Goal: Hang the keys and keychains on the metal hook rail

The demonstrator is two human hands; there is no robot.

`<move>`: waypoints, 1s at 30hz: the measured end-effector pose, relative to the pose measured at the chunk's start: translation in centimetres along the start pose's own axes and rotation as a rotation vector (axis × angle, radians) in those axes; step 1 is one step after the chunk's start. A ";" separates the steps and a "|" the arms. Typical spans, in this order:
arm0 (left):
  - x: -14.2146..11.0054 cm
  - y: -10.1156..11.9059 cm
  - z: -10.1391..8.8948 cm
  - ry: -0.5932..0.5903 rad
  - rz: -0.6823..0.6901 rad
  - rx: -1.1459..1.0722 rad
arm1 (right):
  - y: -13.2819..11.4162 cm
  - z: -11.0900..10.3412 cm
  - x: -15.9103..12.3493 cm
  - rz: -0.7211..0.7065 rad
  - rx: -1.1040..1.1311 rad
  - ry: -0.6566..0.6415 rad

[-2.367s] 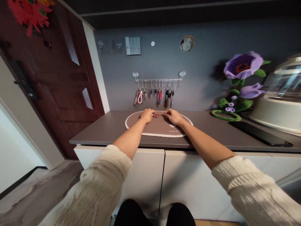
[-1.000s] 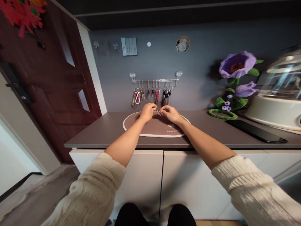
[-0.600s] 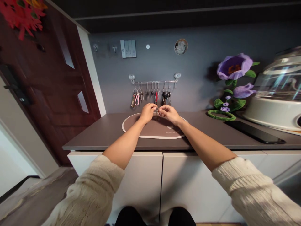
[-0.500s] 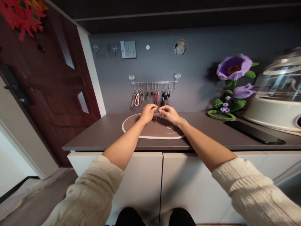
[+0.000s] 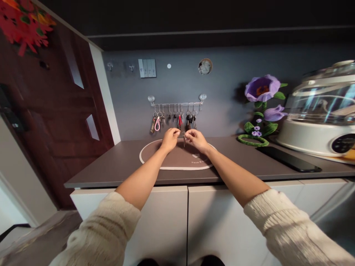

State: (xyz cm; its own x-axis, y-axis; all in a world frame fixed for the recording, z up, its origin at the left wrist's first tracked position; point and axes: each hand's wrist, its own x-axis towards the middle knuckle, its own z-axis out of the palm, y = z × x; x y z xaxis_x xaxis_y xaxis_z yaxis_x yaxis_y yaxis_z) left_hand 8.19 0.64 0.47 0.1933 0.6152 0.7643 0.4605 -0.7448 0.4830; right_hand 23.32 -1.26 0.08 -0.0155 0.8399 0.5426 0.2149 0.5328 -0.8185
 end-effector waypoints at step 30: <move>-1.8 0.5 2.1 -0.523 -0.061 0.436 | -3.5 -6.9 7.5 0.248 0.255 0.523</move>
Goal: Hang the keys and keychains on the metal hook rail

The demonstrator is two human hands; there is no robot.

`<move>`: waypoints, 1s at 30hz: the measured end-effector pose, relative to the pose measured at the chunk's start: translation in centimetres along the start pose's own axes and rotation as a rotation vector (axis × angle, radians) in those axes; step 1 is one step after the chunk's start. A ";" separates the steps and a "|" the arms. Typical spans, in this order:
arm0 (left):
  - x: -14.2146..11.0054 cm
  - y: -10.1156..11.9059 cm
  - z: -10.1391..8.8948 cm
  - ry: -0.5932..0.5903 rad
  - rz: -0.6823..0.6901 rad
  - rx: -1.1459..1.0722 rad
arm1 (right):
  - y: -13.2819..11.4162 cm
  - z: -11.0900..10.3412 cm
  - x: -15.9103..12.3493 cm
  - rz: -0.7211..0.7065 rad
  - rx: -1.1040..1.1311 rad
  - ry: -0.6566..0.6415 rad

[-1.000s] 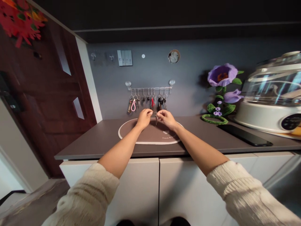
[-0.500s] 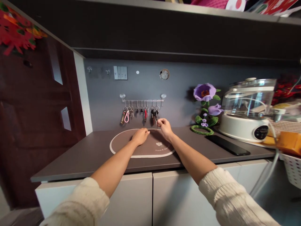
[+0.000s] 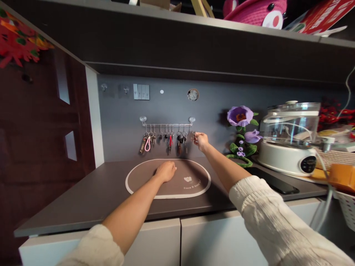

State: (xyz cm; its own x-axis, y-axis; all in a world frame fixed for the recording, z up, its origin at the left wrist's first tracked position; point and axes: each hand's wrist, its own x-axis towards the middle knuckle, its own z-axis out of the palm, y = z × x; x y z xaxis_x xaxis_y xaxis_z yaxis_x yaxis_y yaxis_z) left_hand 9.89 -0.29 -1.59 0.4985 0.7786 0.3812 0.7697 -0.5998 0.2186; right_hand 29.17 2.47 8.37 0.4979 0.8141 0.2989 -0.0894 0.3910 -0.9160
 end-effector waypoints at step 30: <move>0.2 -0.2 0.2 -0.005 0.001 0.029 | 2.2 0.8 2.8 0.055 -0.035 -0.007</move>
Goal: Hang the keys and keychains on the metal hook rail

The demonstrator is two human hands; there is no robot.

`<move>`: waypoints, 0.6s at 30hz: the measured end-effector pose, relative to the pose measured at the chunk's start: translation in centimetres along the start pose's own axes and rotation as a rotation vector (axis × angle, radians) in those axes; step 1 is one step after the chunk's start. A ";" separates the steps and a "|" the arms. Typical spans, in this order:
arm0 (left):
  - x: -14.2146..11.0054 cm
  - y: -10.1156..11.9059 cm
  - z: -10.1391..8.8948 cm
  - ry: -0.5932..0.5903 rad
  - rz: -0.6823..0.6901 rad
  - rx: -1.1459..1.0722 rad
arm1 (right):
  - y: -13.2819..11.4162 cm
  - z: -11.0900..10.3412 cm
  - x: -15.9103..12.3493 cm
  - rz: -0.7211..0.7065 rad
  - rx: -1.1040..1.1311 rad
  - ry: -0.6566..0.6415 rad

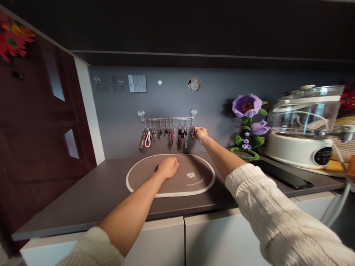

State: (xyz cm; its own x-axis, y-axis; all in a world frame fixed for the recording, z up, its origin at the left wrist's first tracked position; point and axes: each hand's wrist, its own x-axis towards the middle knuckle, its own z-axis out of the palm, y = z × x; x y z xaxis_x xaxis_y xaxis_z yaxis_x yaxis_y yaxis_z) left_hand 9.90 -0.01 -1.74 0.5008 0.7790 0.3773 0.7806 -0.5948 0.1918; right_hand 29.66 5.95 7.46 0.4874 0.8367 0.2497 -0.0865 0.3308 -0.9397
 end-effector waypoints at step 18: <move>-1.9 0.7 -3.5 0.190 -0.092 -0.766 | -0.6 -1.7 -10.3 0.079 -0.137 -0.005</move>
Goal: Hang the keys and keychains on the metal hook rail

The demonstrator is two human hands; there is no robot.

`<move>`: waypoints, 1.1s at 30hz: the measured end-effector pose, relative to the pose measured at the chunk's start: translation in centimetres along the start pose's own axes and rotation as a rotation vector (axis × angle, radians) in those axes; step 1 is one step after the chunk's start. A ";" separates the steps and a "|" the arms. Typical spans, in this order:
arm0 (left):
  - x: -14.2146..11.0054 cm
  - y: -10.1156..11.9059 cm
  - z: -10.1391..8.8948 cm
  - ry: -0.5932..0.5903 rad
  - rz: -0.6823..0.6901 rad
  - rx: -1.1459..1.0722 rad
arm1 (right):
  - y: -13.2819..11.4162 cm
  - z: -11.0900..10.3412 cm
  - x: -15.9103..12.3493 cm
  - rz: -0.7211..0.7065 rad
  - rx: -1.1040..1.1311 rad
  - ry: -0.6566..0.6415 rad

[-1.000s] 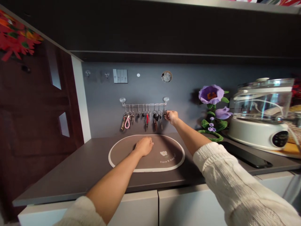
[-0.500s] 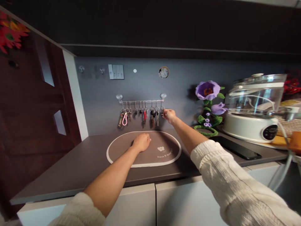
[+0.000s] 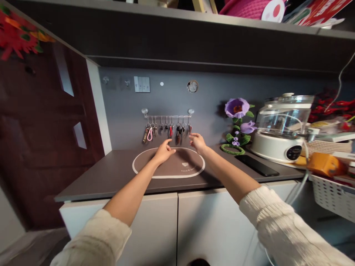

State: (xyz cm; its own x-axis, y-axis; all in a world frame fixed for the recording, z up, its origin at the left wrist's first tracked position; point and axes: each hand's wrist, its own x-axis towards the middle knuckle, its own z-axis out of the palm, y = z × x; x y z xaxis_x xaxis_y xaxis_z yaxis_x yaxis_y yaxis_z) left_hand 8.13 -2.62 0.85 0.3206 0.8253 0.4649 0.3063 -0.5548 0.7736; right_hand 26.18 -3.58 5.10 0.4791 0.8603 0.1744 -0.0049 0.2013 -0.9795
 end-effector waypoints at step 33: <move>-7.9 -0.8 -6.3 0.010 0.123 -0.107 | 3.2 -1.4 -8.8 -0.542 -0.252 -0.508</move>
State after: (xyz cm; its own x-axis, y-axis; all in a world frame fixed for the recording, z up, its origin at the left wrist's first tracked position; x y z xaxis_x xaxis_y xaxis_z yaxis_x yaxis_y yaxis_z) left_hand -0.26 -8.05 -0.73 0.3410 0.7529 0.5630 0.1677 -0.6380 0.7516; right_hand 23.21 -11.19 0.25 -0.1033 0.7932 0.6001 0.3431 0.5947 -0.7270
